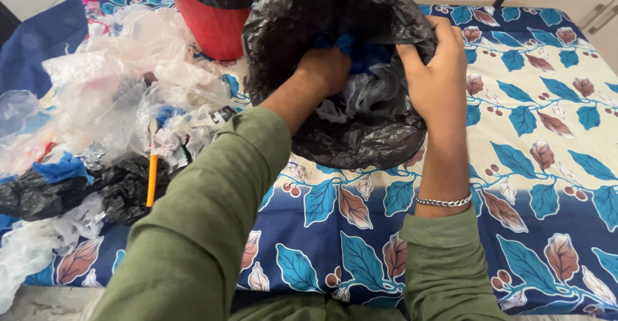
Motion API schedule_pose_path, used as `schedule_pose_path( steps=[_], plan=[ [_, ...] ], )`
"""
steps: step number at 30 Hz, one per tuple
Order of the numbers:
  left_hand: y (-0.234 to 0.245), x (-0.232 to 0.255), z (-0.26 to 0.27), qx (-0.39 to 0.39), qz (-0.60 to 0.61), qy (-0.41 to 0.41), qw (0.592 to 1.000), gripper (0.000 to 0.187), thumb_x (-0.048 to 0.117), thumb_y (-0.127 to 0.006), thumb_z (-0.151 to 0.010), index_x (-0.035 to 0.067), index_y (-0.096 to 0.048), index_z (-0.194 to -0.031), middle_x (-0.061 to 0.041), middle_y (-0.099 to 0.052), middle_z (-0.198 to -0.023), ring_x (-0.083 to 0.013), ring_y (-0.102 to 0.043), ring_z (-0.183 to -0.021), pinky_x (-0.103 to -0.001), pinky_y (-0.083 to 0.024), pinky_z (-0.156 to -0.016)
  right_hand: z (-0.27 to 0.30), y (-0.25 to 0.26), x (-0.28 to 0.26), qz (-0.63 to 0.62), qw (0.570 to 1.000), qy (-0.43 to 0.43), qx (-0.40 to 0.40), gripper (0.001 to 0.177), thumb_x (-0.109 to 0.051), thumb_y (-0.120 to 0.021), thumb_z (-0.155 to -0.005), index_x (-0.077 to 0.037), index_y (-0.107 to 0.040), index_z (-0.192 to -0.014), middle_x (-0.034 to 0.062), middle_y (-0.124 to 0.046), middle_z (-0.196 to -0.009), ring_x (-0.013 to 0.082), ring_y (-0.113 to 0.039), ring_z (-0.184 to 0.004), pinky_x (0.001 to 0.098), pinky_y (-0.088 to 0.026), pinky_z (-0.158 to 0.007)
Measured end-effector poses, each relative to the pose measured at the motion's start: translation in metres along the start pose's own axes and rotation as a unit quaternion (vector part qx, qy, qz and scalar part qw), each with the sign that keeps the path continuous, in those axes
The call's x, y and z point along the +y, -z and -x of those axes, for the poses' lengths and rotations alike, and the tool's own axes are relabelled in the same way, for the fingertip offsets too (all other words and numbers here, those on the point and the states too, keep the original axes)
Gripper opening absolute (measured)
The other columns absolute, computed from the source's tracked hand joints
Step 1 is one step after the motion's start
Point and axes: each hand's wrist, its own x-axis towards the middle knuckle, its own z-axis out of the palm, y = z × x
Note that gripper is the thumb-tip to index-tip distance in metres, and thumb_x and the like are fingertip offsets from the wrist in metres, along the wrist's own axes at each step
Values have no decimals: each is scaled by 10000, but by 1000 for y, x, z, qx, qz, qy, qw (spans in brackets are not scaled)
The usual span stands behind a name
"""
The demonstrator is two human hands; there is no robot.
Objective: The person sorts crumpled paper and plastic waste from a table into separate buckets. They pick up crumpled paper and place it into a green bucket, then pick up plastic bags and other plastic items and place them into a black bucket.
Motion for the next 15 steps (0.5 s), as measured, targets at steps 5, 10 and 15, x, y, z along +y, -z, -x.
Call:
schedule_pose_path(
  steps=[5,10,15],
  plan=[
    [58,-6,58,112,84,-62,988,255,231,-699,-844,169,-754,-1085,-139,-745,-971,-353,-727,-849,-458,-569,-728,-1,1,5,17,999,36,0,325,-116,-757,-1029,-5,-650,-1315,139,-635,-1199,290,-638,-1129,381,-497,-1013],
    [112,-20,141,291,152,-140,934,170,257,-737,-904,133,-741,-1020,-84,-746,-932,-330,-721,-854,-443,-556,-688,0,0,12,5,1000,30,-3,346,-129,-768,-1032,-7,-639,-1328,140,-623,-1216,282,-643,-1119,374,-502,-1003],
    [120,-41,234,309,294,-26,904,140,191,-700,-999,81,-701,-1085,-67,-751,-961,-241,-753,-873,-366,-571,-744,-1,1,22,22,1000,20,-3,365,-145,-778,-1030,-10,-649,-1344,147,-613,-1199,292,-635,-1119,381,-496,-1005]
  ],
)
